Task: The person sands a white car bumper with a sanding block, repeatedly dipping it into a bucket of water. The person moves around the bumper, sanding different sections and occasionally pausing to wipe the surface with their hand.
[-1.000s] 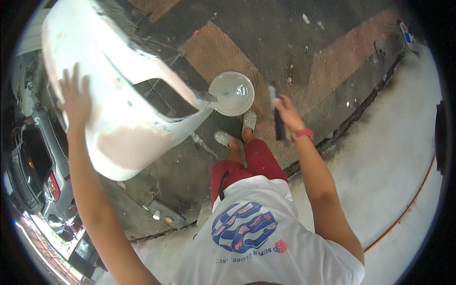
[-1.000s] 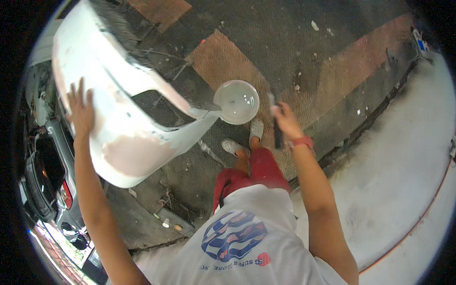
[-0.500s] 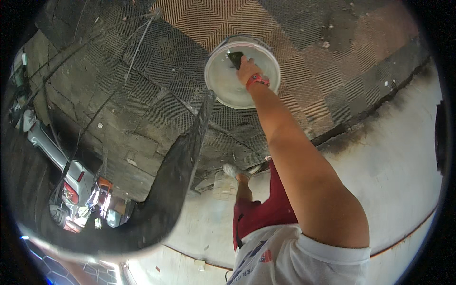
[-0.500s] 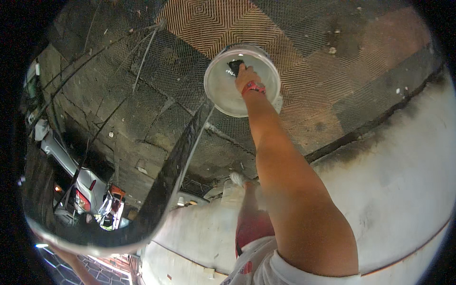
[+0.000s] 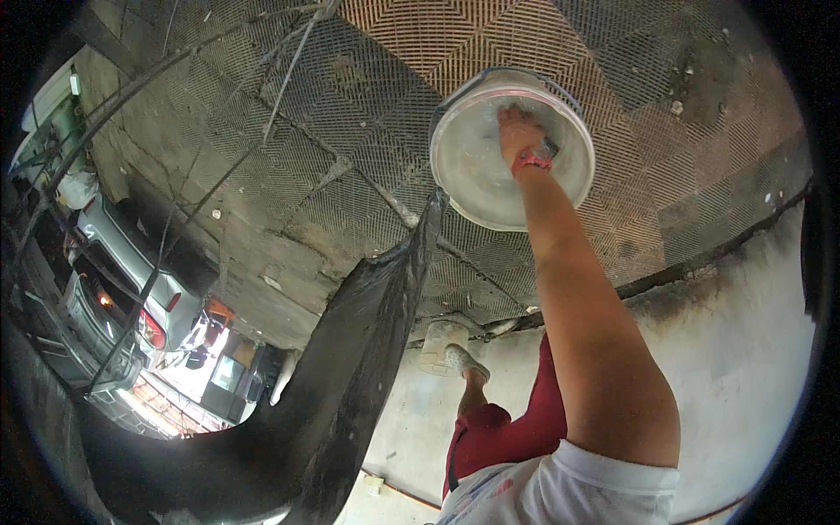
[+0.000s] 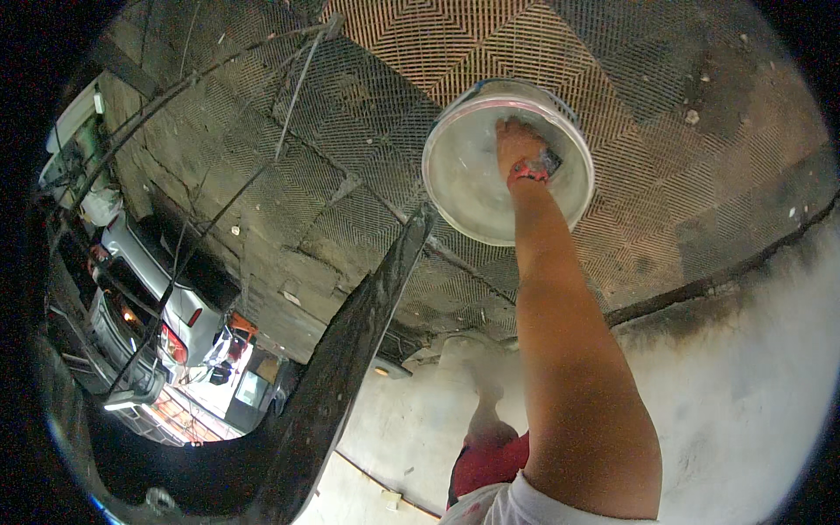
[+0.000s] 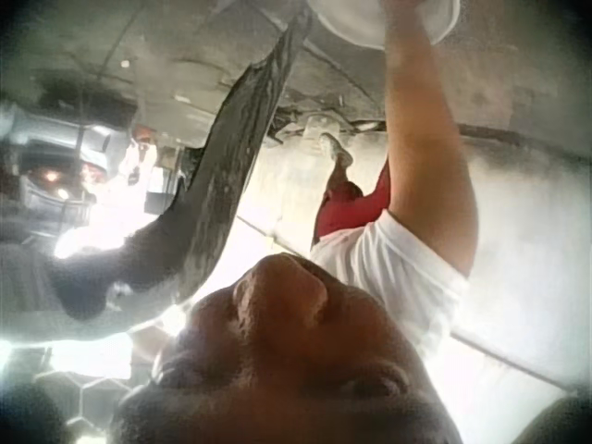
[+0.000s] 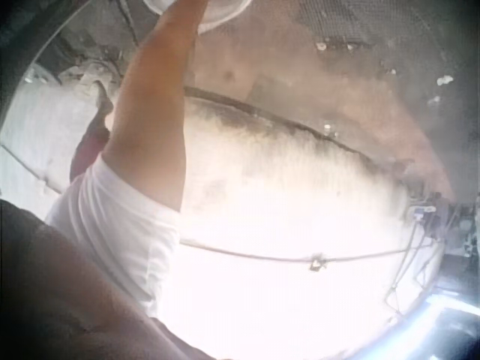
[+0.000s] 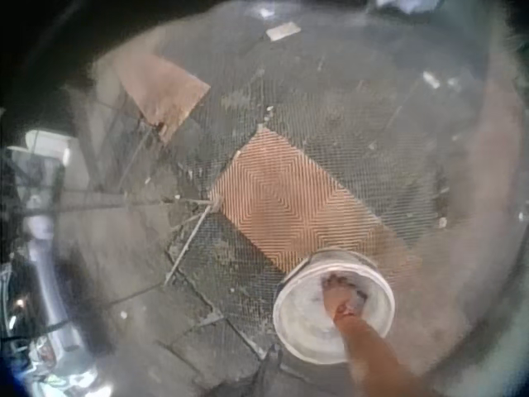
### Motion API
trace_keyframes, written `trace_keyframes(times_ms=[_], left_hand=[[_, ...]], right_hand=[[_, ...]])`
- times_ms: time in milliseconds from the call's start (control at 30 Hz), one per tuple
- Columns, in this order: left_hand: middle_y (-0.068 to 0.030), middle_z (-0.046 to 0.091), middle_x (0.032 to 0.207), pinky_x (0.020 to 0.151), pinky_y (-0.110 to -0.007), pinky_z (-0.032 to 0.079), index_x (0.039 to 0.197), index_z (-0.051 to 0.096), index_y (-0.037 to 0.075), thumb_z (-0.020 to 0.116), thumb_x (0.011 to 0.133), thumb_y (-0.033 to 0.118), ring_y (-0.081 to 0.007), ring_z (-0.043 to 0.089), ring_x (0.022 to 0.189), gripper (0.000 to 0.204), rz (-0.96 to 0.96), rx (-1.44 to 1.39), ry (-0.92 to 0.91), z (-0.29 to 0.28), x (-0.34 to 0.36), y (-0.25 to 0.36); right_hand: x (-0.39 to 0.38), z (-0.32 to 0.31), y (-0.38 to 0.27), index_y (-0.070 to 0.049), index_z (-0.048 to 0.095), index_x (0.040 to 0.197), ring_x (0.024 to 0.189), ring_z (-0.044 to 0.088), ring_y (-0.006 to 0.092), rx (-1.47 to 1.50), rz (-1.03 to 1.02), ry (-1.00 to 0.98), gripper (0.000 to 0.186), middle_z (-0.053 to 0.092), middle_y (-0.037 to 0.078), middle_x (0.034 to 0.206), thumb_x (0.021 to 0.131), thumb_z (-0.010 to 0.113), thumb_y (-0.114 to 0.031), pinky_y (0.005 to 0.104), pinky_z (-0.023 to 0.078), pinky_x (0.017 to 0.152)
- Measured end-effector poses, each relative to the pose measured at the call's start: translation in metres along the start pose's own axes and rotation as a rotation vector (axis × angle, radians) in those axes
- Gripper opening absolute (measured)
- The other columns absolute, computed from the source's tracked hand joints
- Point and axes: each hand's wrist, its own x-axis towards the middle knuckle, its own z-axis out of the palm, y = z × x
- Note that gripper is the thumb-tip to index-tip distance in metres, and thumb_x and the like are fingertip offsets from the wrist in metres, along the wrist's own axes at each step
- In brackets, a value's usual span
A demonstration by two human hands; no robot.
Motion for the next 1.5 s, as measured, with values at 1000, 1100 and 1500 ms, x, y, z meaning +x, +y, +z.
trace_keyframes(times_ms=[1000, 1100, 1500], left_hand=[[-0.0243, 0.021, 0.187, 0.141, -0.054, 0.020, 0.178, 0.032, 0.004, 0.043, 0.120, 0.056, -0.0387, 0.019, 0.175, 0.079, 0.083, 0.031, -0.030, -0.022, -0.079, 0.229], [-0.0268, 0.018, 0.188, 0.142, -0.054, 0.016, 0.179, 0.025, -0.003, 0.050, 0.118, 0.050, -0.0403, 0.016, 0.175, 0.085, 0.085, -0.082, 0.078, 0.004, -0.107, 0.243], [-0.0263, 0.016, 0.188, 0.142, -0.050, 0.021, 0.168, 0.041, -0.011, 0.044, 0.120, 0.026, -0.0375, 0.019, 0.175, 0.061, 0.103, -0.251, 0.134, 0.066, -0.216, 0.307]], right_hand=[[-0.613, -0.626, -0.068, -0.014, 0.070, 0.122, 0.120, 0.067, 0.0268, -0.788, -0.763, 0.894, 0.025, 0.073, 0.003, 0.126, 0.098, 0.068, -0.009, 0.0487, 0.048, 0.100], [-0.637, -0.636, -0.126, -0.015, 0.071, 0.125, 0.119, 0.067, 0.0268, -0.787, -0.901, 0.947, 0.028, 0.074, 0.003, 0.123, 0.097, 0.069, -0.010, 0.0478, 0.048, 0.101], [-0.651, -0.595, -0.143, -0.016, 0.072, 0.118, 0.116, 0.067, 0.0276, -0.867, -1.053, 0.952, 0.024, 0.072, 0.003, 0.119, 0.094, 0.074, -0.012, 0.0480, 0.046, 0.103]])
